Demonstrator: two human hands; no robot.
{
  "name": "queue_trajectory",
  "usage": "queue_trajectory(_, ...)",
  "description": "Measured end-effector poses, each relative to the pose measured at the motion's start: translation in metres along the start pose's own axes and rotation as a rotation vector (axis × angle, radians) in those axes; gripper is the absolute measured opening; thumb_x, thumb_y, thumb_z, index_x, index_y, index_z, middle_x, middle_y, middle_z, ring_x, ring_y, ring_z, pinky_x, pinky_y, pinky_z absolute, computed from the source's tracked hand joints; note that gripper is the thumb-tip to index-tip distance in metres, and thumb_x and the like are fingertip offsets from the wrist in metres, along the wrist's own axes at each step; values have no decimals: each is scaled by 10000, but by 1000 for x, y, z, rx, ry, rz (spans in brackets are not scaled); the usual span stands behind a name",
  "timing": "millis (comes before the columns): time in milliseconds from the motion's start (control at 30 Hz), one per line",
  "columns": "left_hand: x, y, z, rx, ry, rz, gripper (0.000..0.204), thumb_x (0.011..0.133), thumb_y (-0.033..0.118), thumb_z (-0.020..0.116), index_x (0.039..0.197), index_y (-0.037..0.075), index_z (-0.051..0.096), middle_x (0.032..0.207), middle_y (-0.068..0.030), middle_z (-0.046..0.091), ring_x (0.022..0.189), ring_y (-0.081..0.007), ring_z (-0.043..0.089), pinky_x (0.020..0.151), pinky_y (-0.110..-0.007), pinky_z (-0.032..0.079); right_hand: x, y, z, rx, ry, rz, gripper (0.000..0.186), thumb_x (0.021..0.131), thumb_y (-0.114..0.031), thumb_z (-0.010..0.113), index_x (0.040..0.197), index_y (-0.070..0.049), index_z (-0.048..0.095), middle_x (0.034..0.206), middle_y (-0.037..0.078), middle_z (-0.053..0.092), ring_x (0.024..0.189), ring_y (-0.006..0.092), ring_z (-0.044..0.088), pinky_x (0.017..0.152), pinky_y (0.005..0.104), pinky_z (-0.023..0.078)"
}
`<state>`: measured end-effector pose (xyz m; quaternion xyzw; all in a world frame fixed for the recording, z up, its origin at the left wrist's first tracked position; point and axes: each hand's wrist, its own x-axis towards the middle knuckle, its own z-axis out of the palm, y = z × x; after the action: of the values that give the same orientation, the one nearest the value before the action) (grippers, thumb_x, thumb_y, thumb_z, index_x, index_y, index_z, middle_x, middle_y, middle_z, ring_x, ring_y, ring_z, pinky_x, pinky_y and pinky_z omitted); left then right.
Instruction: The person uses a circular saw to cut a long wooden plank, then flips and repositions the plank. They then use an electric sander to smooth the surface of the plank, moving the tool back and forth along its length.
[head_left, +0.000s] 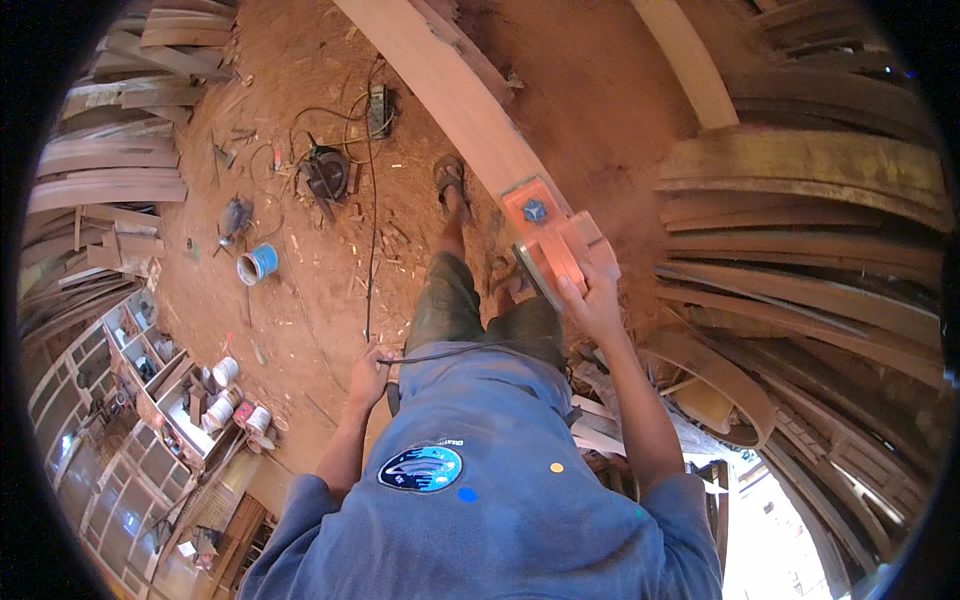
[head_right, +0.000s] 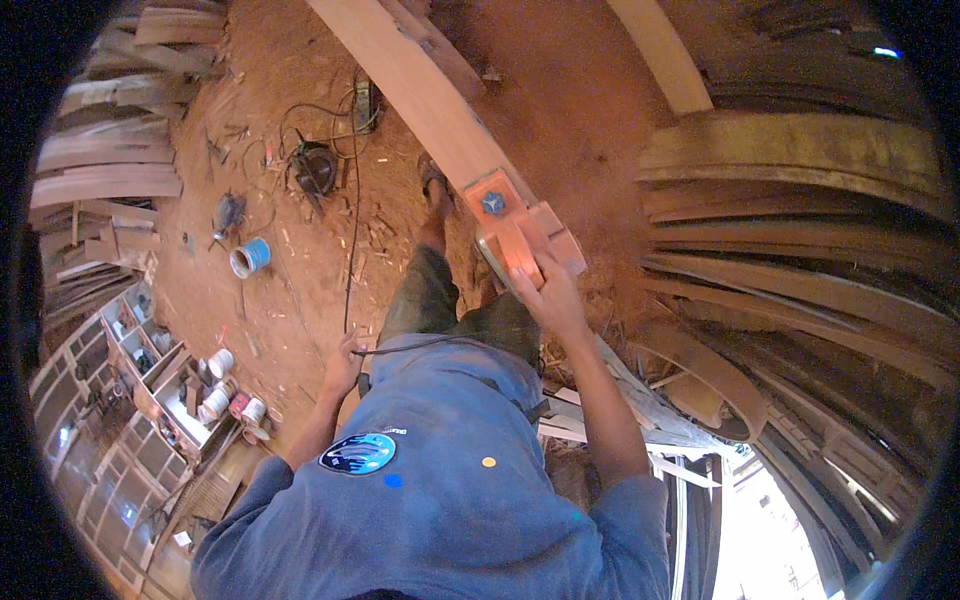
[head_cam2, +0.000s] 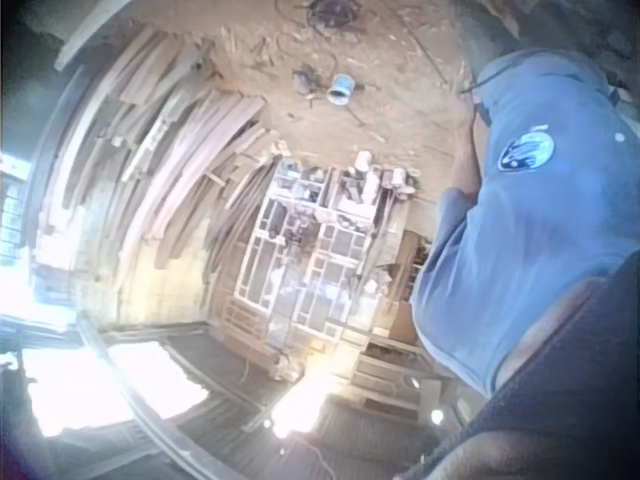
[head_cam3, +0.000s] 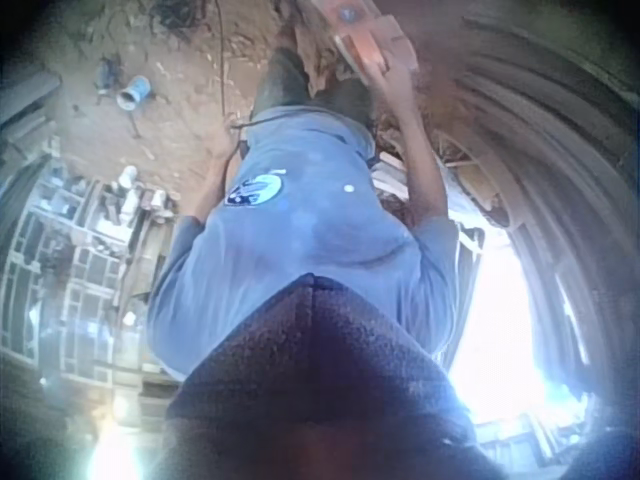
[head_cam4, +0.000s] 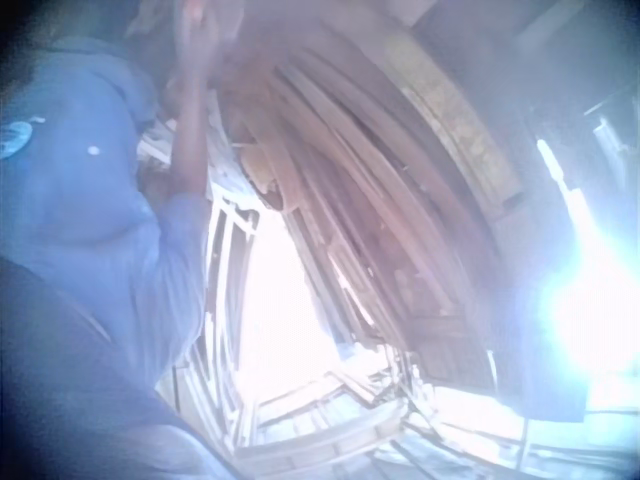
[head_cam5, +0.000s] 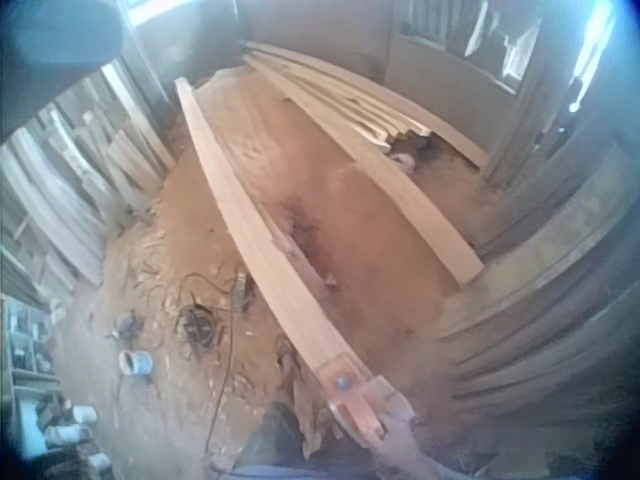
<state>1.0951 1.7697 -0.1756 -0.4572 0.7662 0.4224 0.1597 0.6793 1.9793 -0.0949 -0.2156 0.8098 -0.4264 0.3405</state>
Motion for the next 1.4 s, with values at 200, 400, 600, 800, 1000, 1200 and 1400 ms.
queue_trajectory(200, 31, -9, -28, 8, 28, -97, 311, 990, 221, 632, 931, -82, 669, 1391, -378, 519, 1299, -498, 532, 1061, -464, 455, 116, -57, 46, -1, -38, -55, 486, 949, -442, 648, 1070, 27, 699, 931, 238, 698, 876, 347, 687, 782, 421, 526)
queue_trajectory(400, 64, -26, -38, -118, 135, -217, 262, 971, 200, 644, 955, -59, 677, 1375, -361, 545, 1290, -465, 555, 1055, -461, 459, 241, -106, 99, -48, -25, -153, 530, 961, -449, 627, 1221, 10, 664, 1019, 283, 708, 981, 403, 697, 827, 454, 536)
queue_trajectory(600, 97, -3, -59, -154, 55, -362, 346, 983, 254, 638, 1159, -40, 682, 1371, -330, 573, 1274, -406, 590, 1043, -435, 470, 379, -163, 155, -230, 102, -383, 501, 951, -470, 627, 1150, -15, 691, 821, 209, 718, 752, 261, 733, 652, 363, 535)
queue_trajectory(800, 139, 40, -79, -309, 212, -250, 554, 1029, 305, 596, 1428, -71, 512, 1247, -268, 675, 1213, -334, 640, 1027, -412, 481, 514, -211, 194, 20, 52, -271, 566, 932, -608, 603, 1011, -57, 704, 782, 119, 667, 670, 219, 671, 602, 405, 530)
queue_trajectory(1000, 126, 21, -85, -344, 122, -398, 457, 1006, 243, 618, 1350, -56, 584, 1206, -250, 694, 1177, -298, 651, 1008, -377, 486, 447, -159, 162, 27, -127, -124, 551, 960, -613, 576, 943, -70, 672, 758, 74, 626, 667, 185, 652, 581, 380, 515)
queue_trajectory(1200, 76, -55, 5, -104, 234, -150, 249, 971, 242, 652, 943, -6, 671, 1388, -278, 586, 1302, -394, 568, 1073, -447, 442, 243, -28, 74, -134, 48, -500, 529, 1025, -478, 554, 839, 7, 656, 545, 13, 508, 533, 112, 548, 501, 305, 443)
queue_trajectory(1400, 47, 23, 18, 26, 9, -126, 306, 949, 299, 684, 914, -5, 681, 1462, -243, 538, 1297, -419, 561, 1069, -455, 454, -5, 82, -22, -137, -113, 11, 535, 1001, -429, 577, 1290, 20, 620, 1139, 218, 662, 1045, 343, 621, 904, 447, 475)
